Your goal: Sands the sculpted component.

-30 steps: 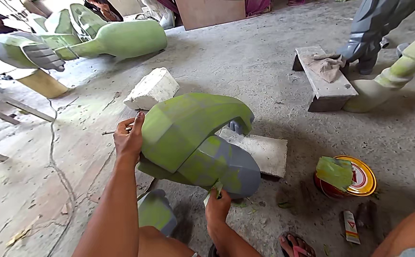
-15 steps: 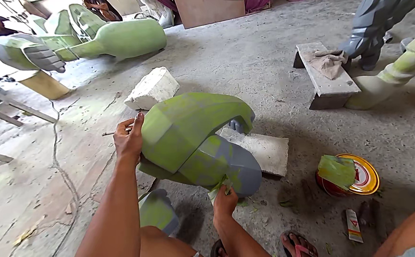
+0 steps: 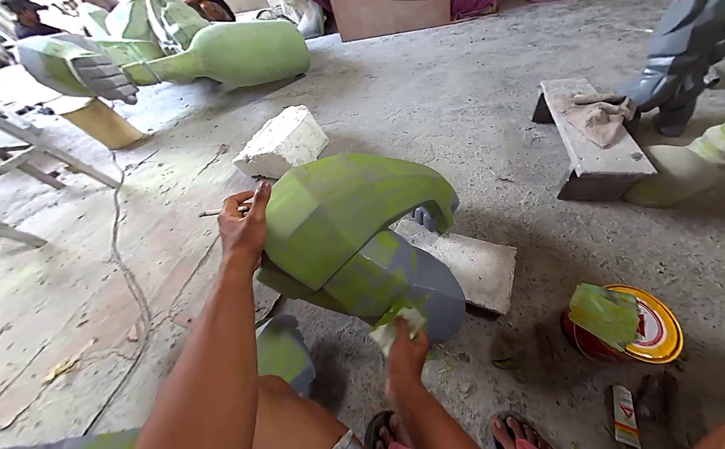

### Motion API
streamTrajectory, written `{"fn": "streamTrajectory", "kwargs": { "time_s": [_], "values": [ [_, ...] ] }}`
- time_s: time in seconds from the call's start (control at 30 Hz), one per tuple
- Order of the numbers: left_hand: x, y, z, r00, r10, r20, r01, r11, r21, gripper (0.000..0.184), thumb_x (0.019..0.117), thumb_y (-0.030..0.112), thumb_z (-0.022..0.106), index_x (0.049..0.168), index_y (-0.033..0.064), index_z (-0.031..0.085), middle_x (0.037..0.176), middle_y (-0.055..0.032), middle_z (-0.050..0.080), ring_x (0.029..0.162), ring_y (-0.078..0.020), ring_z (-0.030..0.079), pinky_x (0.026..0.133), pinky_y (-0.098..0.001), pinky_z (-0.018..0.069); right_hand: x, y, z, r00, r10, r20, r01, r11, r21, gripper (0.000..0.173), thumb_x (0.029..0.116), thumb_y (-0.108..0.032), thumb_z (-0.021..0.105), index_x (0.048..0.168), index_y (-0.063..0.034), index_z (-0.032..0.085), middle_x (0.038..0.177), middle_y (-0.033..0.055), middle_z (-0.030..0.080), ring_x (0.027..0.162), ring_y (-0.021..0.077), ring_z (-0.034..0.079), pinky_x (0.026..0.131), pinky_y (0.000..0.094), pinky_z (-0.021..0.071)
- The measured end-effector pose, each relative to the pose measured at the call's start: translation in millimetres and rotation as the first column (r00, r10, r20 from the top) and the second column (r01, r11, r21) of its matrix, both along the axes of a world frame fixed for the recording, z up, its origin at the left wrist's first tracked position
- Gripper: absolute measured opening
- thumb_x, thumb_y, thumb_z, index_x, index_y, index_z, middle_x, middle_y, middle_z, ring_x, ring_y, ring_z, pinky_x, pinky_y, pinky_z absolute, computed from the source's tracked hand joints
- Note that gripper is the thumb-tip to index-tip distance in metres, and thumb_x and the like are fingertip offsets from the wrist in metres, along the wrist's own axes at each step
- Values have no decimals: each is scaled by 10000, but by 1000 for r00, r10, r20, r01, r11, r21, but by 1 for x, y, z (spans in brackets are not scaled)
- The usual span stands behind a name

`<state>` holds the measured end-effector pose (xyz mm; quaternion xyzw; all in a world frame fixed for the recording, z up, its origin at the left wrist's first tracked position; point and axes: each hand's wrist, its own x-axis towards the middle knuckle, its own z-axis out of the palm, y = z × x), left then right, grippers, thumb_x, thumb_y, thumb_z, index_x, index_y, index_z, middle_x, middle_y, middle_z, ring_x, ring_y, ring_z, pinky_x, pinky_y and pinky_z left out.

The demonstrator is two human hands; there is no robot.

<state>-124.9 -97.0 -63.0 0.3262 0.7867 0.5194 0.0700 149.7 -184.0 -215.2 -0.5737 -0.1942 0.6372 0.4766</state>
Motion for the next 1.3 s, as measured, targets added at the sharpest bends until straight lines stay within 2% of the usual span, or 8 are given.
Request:
{"fn": "streamTrajectory", "kwargs": {
  "time_s": [0.1,0.2,0.33,0.47,0.9,1.1,1.23,1.3],
  "values": [
    [-2,0,1,1000,-15,16,16,1000,-8,833,864,761,619,1376,108,563,1127,-123,685,991,-215,671,904,-483,541,45,34,-22,978,71,199,-128,948,292,231,1013,-91,546,1153,59,654,964,156,715,872,198,711,797,410,611],
    [-4,2,-1,1000,-21,20,21,1000,0,841,854,757,636,1375,102,562,1104,-123,687,962,-211,673,891,-473,546,96,63,-48,759,131,637,-564,621,544,357,962,-65,522,1285,-47,674,1188,86,707,1104,154,676,965,375,578],
    [-7,5,-3,1000,-14,22,14,1000,13,857,843,760,644,1368,87,573,1095,-136,690,961,-234,674,889,-495,544,135,95,-66,341,-26,940,-938,54,342,362,965,-155,575,1289,-261,699,1271,8,689,1186,180,648,1009,424,546],
    [-9,7,-5,1000,-2,25,1,1000,10,882,821,779,648,1361,85,579,1080,-128,692,952,-242,670,878,-502,540,127,116,-62,284,-172,943,-946,-212,246,392,985,-116,561,1329,-268,672,1308,14,669,1285,188,600,1129,419,479],
    [-9,7,-5,1000,-5,28,5,1000,3,912,799,797,650,1370,89,577,1119,-131,689,997,-256,671,904,-521,536,117,117,-57,30,-446,895,-935,-328,-132,312,952,-74,558,1216,-166,698,1142,65,678,1043,254,661,871,426,563],
    [-10,8,-7,999,-7,46,7,1000,3,892,803,784,663,1370,101,576,1105,-120,691,975,-247,668,883,-511,536,90,105,-6,-297,-431,852,-670,-542,-508,227,998,-38,473,1112,-1,666,1695,72,254,1245,393,580,955,549,517],
    [-11,9,-7,999,-7,37,6,1000,5,907,797,796,658,1371,99,576,1085,-120,696,962,-240,673,880,-506,541,63,100,21,-489,-382,784,-633,-462,-621,632,991,0,452,1597,-48,277,1650,176,316,1204,463,581,965,577,485],
    [-11,8,-7,999,-8,36,8,1000,6,906,798,796,658,1371,100,575,1085,-122,692,957,-241,670,879,-507,537,56,96,28,-557,-388,734,-598,-426,-679,777,963,54,464,1645,-95,123,1608,234,353,1207,493,566,966,587,482]
  ]
}}
